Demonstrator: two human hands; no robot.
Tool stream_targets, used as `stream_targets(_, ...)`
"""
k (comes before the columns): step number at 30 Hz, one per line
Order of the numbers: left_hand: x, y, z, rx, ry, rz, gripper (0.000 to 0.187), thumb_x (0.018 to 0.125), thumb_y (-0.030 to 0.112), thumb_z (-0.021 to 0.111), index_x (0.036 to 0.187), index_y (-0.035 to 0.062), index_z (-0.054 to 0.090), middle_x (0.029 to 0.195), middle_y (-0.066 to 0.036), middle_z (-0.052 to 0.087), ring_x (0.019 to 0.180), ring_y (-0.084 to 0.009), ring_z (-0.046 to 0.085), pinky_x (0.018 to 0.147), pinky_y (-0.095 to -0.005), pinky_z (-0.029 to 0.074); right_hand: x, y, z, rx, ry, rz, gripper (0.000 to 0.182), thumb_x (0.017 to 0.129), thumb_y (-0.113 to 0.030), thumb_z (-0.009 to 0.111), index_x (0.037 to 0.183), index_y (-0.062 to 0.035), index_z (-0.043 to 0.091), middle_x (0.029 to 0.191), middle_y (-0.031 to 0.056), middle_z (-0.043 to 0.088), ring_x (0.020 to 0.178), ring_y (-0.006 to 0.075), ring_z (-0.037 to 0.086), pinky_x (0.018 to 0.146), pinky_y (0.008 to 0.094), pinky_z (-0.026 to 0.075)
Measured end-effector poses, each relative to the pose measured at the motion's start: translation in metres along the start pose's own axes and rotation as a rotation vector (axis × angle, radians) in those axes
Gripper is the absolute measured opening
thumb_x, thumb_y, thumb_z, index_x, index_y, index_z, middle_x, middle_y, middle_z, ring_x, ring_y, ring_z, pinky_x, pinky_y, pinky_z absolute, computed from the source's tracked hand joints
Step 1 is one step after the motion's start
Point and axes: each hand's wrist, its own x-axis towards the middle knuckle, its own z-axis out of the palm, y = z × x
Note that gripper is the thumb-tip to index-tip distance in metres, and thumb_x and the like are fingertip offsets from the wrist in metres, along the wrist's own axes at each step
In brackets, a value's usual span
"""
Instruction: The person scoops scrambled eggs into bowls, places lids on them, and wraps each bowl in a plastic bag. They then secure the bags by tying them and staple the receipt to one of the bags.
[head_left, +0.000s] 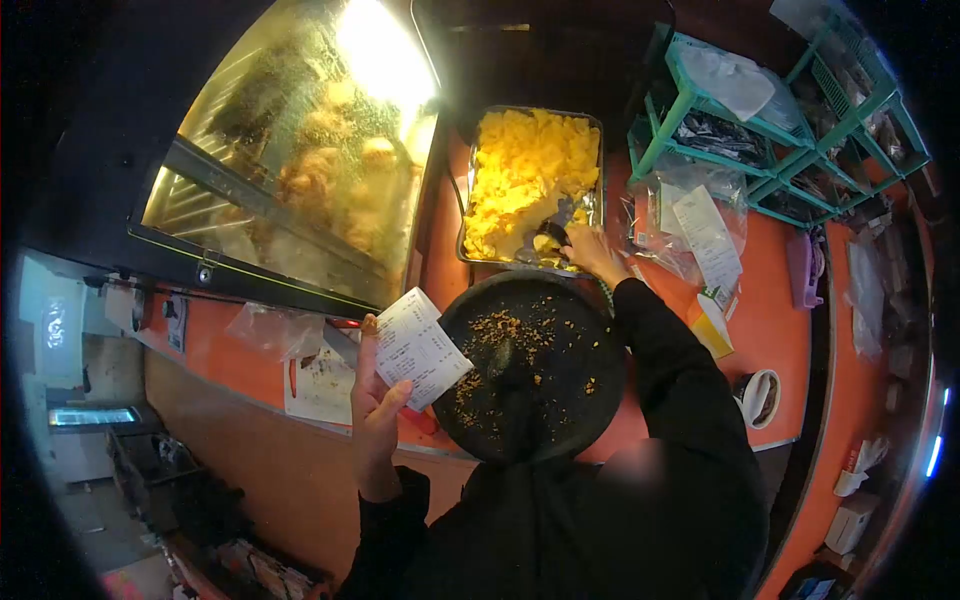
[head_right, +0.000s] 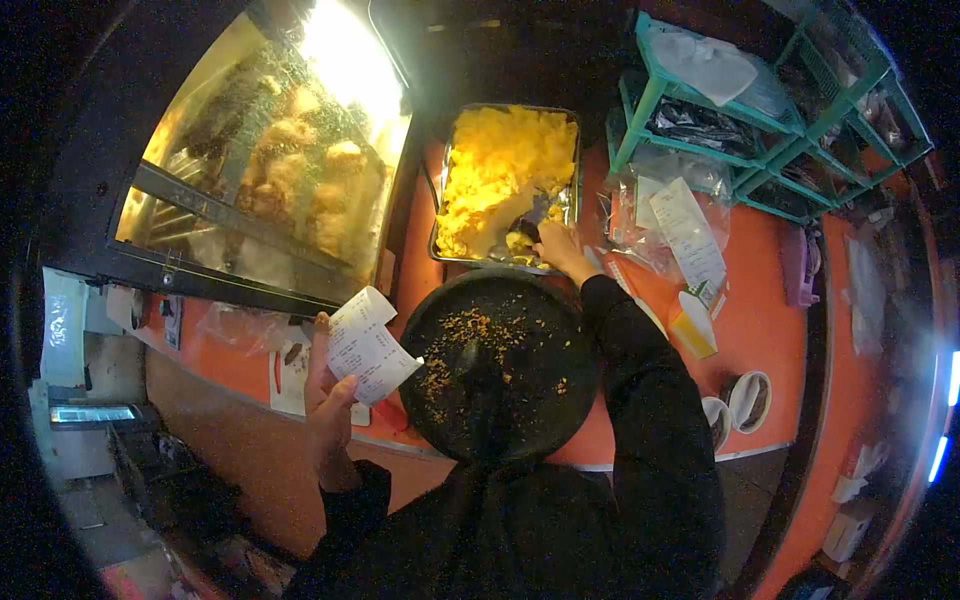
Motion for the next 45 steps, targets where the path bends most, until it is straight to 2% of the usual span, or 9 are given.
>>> stream_targets(2, -0.001, 0.003, -0.001, 0.028, -0.010, 0.008, 0.075, 0.070, 0.003, 0.049, 0.134, 0.0035, 0.011, 0.129, -0.015, 0.030, 0.118, -0.0222, 0.033, 0.098, -0.0344, 0.025, 0.010, 0.003, 0.009, -0.068, -0.035, -0.048, 0.017, 0.071, -0.021, 0.057, 0.076, -0.0050, 0.056, 0.074, 0.0128, 0.058, 0.077, 0.0281, 0.056, 0.066, 0.0399, 0.041)
stream_targets(7, -0.004, 0.002, -0.007, 0.000, 0.019, -0.011, 0.074, 0.070, 0.002, 0.048, 0.134, 0.0036, 0.010, 0.129, -0.015, 0.030, 0.117, -0.0228, 0.034, 0.097, -0.0346, 0.027, 0.001, 0.005, -0.004, -0.203, 0.219, -0.623, 0.006, 0.067, -0.012, 0.052, 0.069, -0.0084, 0.048, 0.062, 0.0069, 0.047, 0.060, 0.0232, 0.056, 0.055, 0.0326, 0.044)
stream_targets(10, -0.007, 0.002, -0.010, -0.014, 0.045, -0.011, 0.074, 0.071, 0.001, 0.048, 0.134, 0.0036, 0.010, 0.129, -0.015, 0.031, 0.116, -0.0230, 0.036, 0.097, -0.0354, 0.028, -0.009, 0.030, -0.007, -0.183, 0.108, -0.660, 0.006, 0.068, -0.014, 0.053, 0.069, -0.0099, 0.048, 0.063, 0.0061, 0.047, 0.057, 0.0223, 0.056, 0.050, 0.0335, 0.044)
stream_targets(19, -0.010, 0.007, -0.002, -0.002, 0.045, 0.012, 0.074, 0.071, 0.002, 0.049, 0.134, 0.0040, 0.011, 0.127, -0.016, 0.033, 0.115, -0.0232, 0.038, 0.096, -0.0357, 0.030, -0.006, 0.037, -0.044, -0.418, -0.296, -0.611, 0.049, 0.070, -0.054, 0.051, 0.053, -0.0099, 0.061, 0.050, 0.0087, 0.055, 0.050, 0.0253, 0.057, 0.044, 0.0368, 0.042)
stream_targets(22, -0.016, 0.002, -0.009, -0.032, 0.050, -0.001, 0.075, 0.071, 0.003, 0.050, 0.134, 0.0035, 0.010, 0.126, -0.016, 0.034, 0.115, -0.0231, 0.038, 0.096, -0.0351, 0.030, -0.010, 0.039, -0.042, -0.330, -0.237, -0.440, 0.049, 0.068, -0.056, 0.051, 0.057, -0.0100, 0.063, 0.052, 0.0097, 0.056, 0.055, 0.0253, 0.059, 0.049, 0.0366, 0.044)
stream_targets(26, -0.021, -0.001, -0.013, -0.018, 0.068, -0.045, 0.075, 0.070, 0.003, 0.050, 0.134, 0.0028, 0.011, 0.126, -0.015, 0.035, 0.114, -0.0224, 0.038, 0.095, -0.0342, 0.030, -0.001, 0.034, -0.043, 0.043, -0.431, 0.090, 0.063, 0.067, -0.063, 0.048, 0.057, -0.0023, 0.061, 0.058, 0.0151, 0.057, 0.061, 0.0304, 0.058, 0.053, 0.0385, 0.042)
stream_targets(34, -0.015, 0.007, -0.011, 0.017, -0.029, -0.007, 0.072, 0.070, -0.002, 0.044, 0.134, 0.0028, 0.011, 0.128, -0.014, 0.033, 0.115, -0.0220, 0.037, 0.096, -0.0337, 0.029, -0.015, 0.044, -0.065, 1.013, -0.538, 0.453, 0.051, 0.077, -0.054, 0.050, 0.049, -0.0108, 0.051, 0.039, -0.0040, 0.031, 0.031, 0.0065, 0.025, 0.032, 0.0238, 0.015)
stream_targets(41, 0.001, 0.016, 0.016, -0.040, -0.307, -0.053, 0.070, 0.070, -0.001, 0.045, 0.133, 0.0016, 0.015, 0.134, -0.015, 0.024, 0.119, -0.0226, 0.032, 0.098, -0.0332, 0.026, -0.206, 0.006, -0.208, 1.367, -0.123, 0.467, 0.038, 0.084, -0.046, 0.046, 0.072, -0.0102, 0.052, 0.046, -0.0068, 0.039, 0.033, 0.0021, 0.027, 0.031, 0.0180, 0.020)
stream_targets(45, 0.010, 0.000, 0.037, -0.050, -0.453, -0.016, 0.069, 0.071, 0.000, 0.046, 0.133, 0.0003, 0.015, 0.135, -0.015, 0.022, 0.121, -0.0216, 0.029, 0.099, -0.0328, 0.022, -0.356, 0.042, -0.228, 1.227, -0.062, 0.839, 0.036, 0.087, -0.036, 0.045, 0.068, -0.0061, 0.054, 0.042, -0.0040, 0.037, 0.032, 0.0043, 0.028, 0.030, 0.0209, 0.019)
